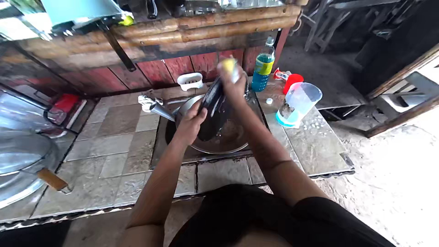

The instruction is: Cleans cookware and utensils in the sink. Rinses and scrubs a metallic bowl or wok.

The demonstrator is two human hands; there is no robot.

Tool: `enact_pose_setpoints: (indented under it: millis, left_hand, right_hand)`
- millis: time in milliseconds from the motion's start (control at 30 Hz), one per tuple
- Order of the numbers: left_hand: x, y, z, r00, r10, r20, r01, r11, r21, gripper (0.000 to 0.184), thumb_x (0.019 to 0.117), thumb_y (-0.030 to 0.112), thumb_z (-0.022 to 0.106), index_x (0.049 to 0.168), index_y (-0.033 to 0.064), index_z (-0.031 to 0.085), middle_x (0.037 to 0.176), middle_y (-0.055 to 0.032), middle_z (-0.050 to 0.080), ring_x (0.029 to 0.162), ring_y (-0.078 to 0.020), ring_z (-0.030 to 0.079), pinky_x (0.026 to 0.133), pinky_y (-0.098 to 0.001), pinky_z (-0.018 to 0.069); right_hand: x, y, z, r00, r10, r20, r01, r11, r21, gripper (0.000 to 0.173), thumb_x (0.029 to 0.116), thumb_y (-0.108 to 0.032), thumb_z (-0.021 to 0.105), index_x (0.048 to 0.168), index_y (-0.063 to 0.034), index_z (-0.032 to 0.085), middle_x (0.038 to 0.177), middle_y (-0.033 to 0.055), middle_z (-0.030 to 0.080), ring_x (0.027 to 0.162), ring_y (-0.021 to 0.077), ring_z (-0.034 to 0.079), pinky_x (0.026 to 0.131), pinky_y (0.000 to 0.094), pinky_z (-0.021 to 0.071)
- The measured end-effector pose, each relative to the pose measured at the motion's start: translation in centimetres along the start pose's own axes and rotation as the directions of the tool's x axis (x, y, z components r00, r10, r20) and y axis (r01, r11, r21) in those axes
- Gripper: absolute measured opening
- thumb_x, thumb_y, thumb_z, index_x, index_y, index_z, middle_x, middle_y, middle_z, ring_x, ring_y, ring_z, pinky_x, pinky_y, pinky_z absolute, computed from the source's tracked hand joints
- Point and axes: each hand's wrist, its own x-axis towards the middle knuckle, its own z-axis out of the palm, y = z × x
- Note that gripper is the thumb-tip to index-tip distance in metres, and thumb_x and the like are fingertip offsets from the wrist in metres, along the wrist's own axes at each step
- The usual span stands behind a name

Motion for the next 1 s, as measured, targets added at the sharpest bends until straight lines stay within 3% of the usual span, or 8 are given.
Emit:
enact_pose_setpoints:
  millis: [67,233,300,400,600,800,900,1000]
  left_hand:
    - [4.0,-8.0,-2.1,0.978,0.203,0.04,-0.196,0.971,-0.135,0.042,0.1067,0.009,0.042,0.148,0.0034,0.046,0.139,-0.0048,0.059,0.124,-0.0059,0.057,0.107,-0.0293,0.0478]
    - [5.0,-7.3,-2.5,0.989,0.129,-0.069,-0.138,0.979,-0.152,0.039,0.1085,0.012,0.043,0.147,0.0059,0.049,0.138,-0.0052,0.06,0.124,-0.0089,0.056,0.108,-0.0329,0.0457]
    - [4.0,-7.9,-3.7,0.973,0.223,-0.054,-0.229,0.959,-0.167,0.043,0.1072,0.012,0.043,0.15,0.0058,0.046,0.139,-0.0043,0.059,0.122,-0.0072,0.058,0.107,-0.0313,0.0474]
    - [3.2,-11.2,-6.3,0.943,0.33,0.041,-0.325,0.94,-0.107,0.039,0.0955,0.003,0.056,0.134,0.0057,0.059,0.119,0.003,0.069,0.107,-0.0038,0.065,0.096,-0.0296,0.0553]
    - [7.0,-7.6,-5.1,0.991,0.053,-0.12,-0.044,0.996,0.075,0.06,0.0793,-0.007,0.076,0.135,0.0,0.054,0.125,-0.0124,0.065,0.114,-0.016,0.064,0.099,-0.0382,0.0547]
    - [5.0,-8.8,-5.8,0.998,-0.017,-0.053,0.031,0.96,0.278,0.062,0.0928,0.013,0.074,0.147,0.0023,0.047,0.14,-0.0174,0.058,0.129,-0.023,0.056,0.11,-0.0439,0.0459]
    - [7.5,-7.8,-4.9,0.998,-0.027,-0.065,0.037,0.988,0.151,0.056,0.0863,0.0,0.075,0.137,-0.0006,0.052,0.125,-0.016,0.064,0.115,-0.0201,0.064,0.1,-0.0411,0.0538]
    - [8.3,-6.9,-4.7,0.988,0.035,-0.148,-0.041,0.998,-0.041,0.063,0.0806,-0.01,0.073,0.138,-0.0006,0.049,0.123,-0.0137,0.064,0.11,-0.0166,0.065,0.095,-0.0374,0.0556]
  right_hand:
    - [0.9,-0.7,-0.1,0.975,0.213,-0.065,-0.212,0.977,0.018,0.042,0.0942,-0.02,0.071,0.126,0.0061,0.06,0.109,0.0155,0.069,0.099,0.0176,0.067,0.089,0.0366,0.0556]
    - [-1.9,-1.0,2.7,0.953,-0.157,0.259,0.167,0.986,-0.019,0.046,0.0846,-0.017,0.074,0.119,0.0128,0.066,0.13,0.0277,0.065,0.134,0.0391,0.054,0.121,0.055,0.0311]
    - [2.7,0.5,1.3,0.977,0.127,0.173,-0.14,0.988,0.06,0.029,0.0959,-0.016,0.066,0.115,0.0061,0.066,0.106,0.0128,0.071,0.1,0.0155,0.068,0.094,0.0351,0.0556]
    - [6.2,0.6,0.0,0.889,0.43,0.16,-0.449,0.886,0.116,0.034,0.1066,-0.036,0.051,0.107,-0.0039,0.061,0.082,0.0029,0.059,0.071,0.0106,0.058,0.068,0.0332,0.0531]
    - [0.5,-4.8,6.1,0.788,-0.139,0.6,0.429,0.823,-0.372,0.039,0.0861,-0.036,0.073,0.107,-0.0027,0.076,0.102,0.0184,0.076,0.101,0.0345,0.072,0.093,0.057,0.0526]
    - [8.9,2.0,3.5,0.938,0.264,0.225,-0.236,0.961,-0.145,0.031,0.1033,-0.028,0.061,0.113,0.0013,0.067,0.098,0.0125,0.068,0.088,0.0181,0.064,0.084,0.0407,0.054]
    - [4.1,-2.8,5.3,0.852,0.142,0.504,0.137,0.869,-0.475,0.038,0.0948,-0.035,0.067,0.115,-0.0031,0.073,0.11,0.0177,0.073,0.109,0.0317,0.069,0.098,0.0553,0.0526]
    - [2.4,-3.7,6.7,0.775,-0.092,0.625,0.373,0.866,-0.334,0.037,0.0913,-0.028,0.071,0.115,-0.0005,0.074,0.112,0.0192,0.074,0.112,0.0335,0.069,0.104,0.0525,0.0486]
